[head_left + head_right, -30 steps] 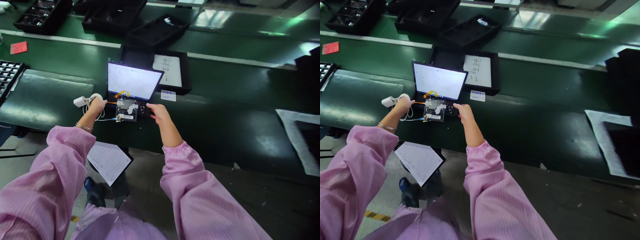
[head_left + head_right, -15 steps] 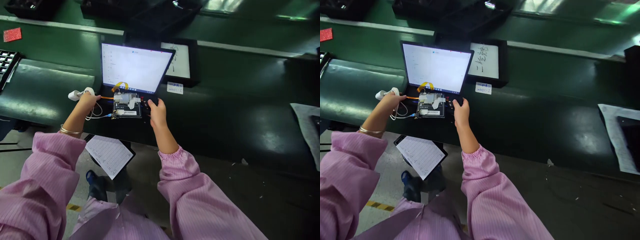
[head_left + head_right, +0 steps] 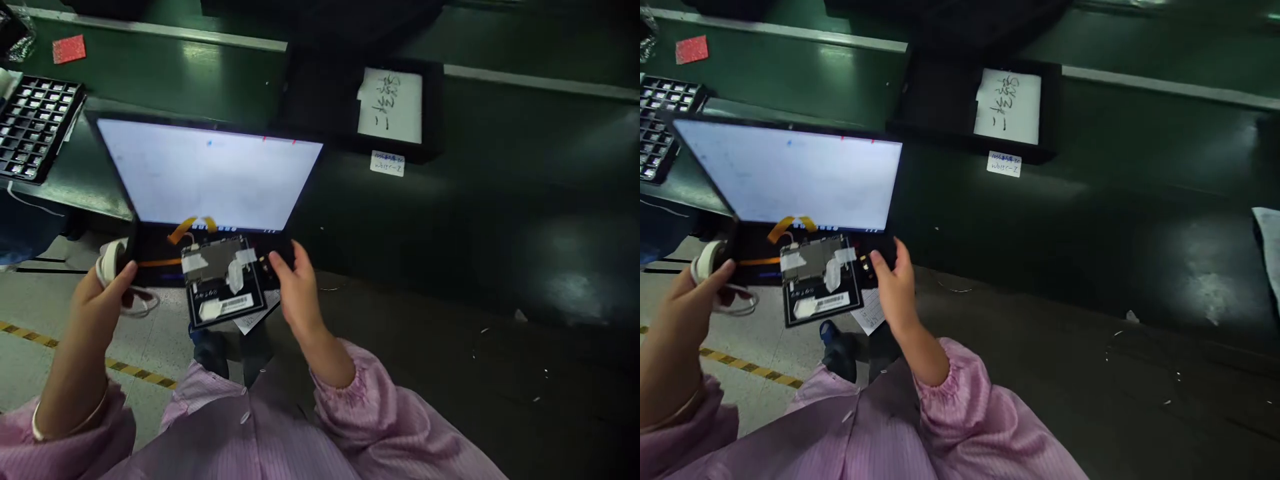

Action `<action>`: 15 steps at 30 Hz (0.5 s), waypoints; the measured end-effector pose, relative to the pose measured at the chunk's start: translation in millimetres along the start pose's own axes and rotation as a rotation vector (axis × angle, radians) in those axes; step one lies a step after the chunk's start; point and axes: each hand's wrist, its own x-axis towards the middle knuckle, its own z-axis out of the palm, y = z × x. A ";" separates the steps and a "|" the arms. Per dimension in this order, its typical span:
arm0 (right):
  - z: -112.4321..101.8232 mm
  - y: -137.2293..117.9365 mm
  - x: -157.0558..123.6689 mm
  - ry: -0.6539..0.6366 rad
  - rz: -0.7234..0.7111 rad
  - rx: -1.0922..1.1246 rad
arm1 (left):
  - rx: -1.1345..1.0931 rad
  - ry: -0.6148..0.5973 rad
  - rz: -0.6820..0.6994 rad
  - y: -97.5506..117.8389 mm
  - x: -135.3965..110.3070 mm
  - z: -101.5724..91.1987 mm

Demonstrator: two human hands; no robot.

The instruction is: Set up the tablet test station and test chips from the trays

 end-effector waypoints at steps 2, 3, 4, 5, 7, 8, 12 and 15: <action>7.3 19.3 -30.6 -0.021 0.057 -0.042 | 0.004 0.030 -0.122 -27.9 -15.5 -17.8; 10.0 30.4 -44.9 -0.034 0.083 -0.064 | 0.015 0.057 -0.173 -42.6 -22.3 -25.0; 12.2 42.5 -58.2 -0.048 0.108 -0.080 | 0.043 0.069 -0.209 -57.9 -28.1 -30.9; 13.7 55.3 -70.3 -0.063 0.135 -0.092 | 0.068 0.072 -0.227 -73.9 -33.1 -35.7; 15.3 83.2 -90.8 -0.077 0.184 -0.091 | 0.094 0.020 -0.235 -108.0 -40.1 -41.4; 15.5 97.9 -99.0 -0.075 0.203 -0.086 | 0.089 -0.015 -0.235 -125.7 -42.5 -42.1; 10.4 157.8 -117.3 -0.055 0.212 -0.107 | 0.042 -0.037 -0.290 -195.0 -45.9 -27.0; -3.0 200.4 -113.2 -0.045 0.202 -0.166 | -0.051 -0.105 -0.304 -237.2 -44.5 4.9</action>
